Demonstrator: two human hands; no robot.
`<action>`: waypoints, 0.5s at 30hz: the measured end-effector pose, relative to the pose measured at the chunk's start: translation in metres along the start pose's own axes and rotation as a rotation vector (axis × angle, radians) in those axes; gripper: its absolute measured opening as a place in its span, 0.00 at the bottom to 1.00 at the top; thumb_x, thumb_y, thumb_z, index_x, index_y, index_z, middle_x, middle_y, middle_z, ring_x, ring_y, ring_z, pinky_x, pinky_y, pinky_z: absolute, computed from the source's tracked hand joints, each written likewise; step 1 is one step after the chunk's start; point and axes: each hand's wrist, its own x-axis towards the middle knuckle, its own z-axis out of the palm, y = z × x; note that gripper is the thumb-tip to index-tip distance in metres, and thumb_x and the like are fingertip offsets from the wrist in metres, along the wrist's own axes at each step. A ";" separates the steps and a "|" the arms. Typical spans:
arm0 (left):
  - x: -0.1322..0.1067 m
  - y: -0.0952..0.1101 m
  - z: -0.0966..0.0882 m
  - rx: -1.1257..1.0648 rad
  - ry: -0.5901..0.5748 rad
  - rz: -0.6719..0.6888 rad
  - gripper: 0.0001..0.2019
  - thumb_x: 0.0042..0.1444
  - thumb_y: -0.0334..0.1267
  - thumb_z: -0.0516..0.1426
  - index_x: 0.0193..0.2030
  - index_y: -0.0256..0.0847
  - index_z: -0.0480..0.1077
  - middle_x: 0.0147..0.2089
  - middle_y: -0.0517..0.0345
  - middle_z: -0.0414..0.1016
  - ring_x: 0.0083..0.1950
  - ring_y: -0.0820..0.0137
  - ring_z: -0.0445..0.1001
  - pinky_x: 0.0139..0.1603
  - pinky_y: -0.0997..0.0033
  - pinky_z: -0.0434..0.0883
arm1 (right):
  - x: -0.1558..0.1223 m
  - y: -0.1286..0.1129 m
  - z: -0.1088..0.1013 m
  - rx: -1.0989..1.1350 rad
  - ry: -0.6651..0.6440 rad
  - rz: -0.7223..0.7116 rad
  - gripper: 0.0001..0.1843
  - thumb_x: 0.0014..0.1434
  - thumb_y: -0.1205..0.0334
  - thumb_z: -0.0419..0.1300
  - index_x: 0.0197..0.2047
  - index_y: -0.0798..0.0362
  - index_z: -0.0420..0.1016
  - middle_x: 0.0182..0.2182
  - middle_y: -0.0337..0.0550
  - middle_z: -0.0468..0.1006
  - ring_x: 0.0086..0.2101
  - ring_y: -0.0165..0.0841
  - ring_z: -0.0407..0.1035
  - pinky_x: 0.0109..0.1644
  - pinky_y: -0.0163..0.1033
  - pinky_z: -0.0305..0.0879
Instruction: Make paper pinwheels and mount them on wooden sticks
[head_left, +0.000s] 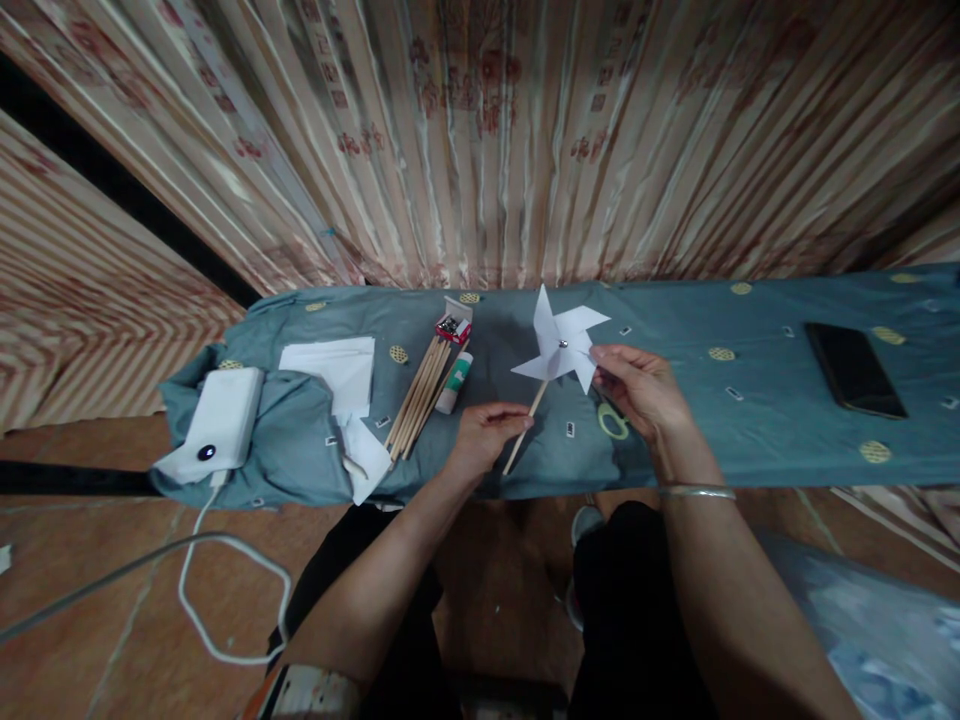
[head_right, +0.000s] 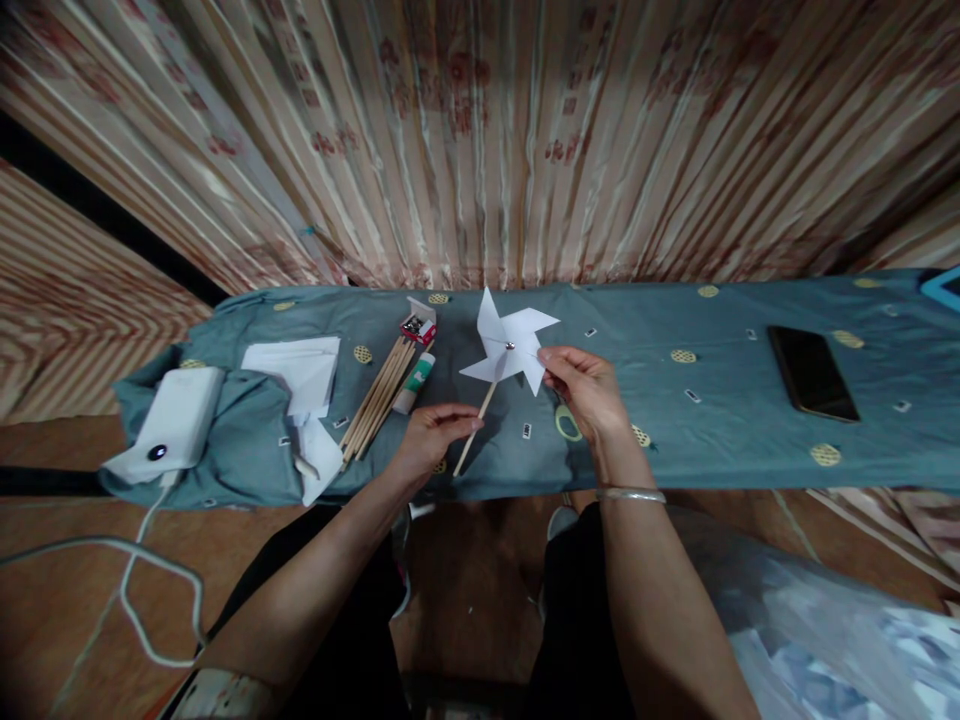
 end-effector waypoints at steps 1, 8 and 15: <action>0.000 0.000 0.000 -0.002 0.003 0.001 0.12 0.27 0.38 0.71 0.23 0.40 0.79 0.24 0.58 0.78 0.28 0.71 0.73 0.38 0.70 0.70 | 0.000 0.000 0.001 0.005 -0.001 0.004 0.17 0.31 0.54 0.78 0.24 0.50 0.81 0.20 0.34 0.75 0.20 0.21 0.64 0.24 0.28 0.64; 0.000 0.002 0.001 0.002 0.019 0.004 0.12 0.27 0.38 0.71 0.23 0.40 0.79 0.23 0.58 0.78 0.28 0.71 0.72 0.36 0.70 0.70 | -0.002 0.001 0.004 0.004 -0.031 0.024 0.17 0.31 0.53 0.78 0.23 0.51 0.80 0.19 0.34 0.75 0.20 0.22 0.64 0.23 0.28 0.63; 0.000 0.002 -0.002 0.030 0.028 0.017 0.10 0.32 0.37 0.70 0.25 0.40 0.79 0.24 0.58 0.78 0.30 0.69 0.74 0.38 0.69 0.71 | -0.002 0.003 0.007 -0.012 -0.055 0.049 0.18 0.31 0.53 0.78 0.23 0.52 0.80 0.19 0.35 0.75 0.19 0.22 0.65 0.22 0.28 0.64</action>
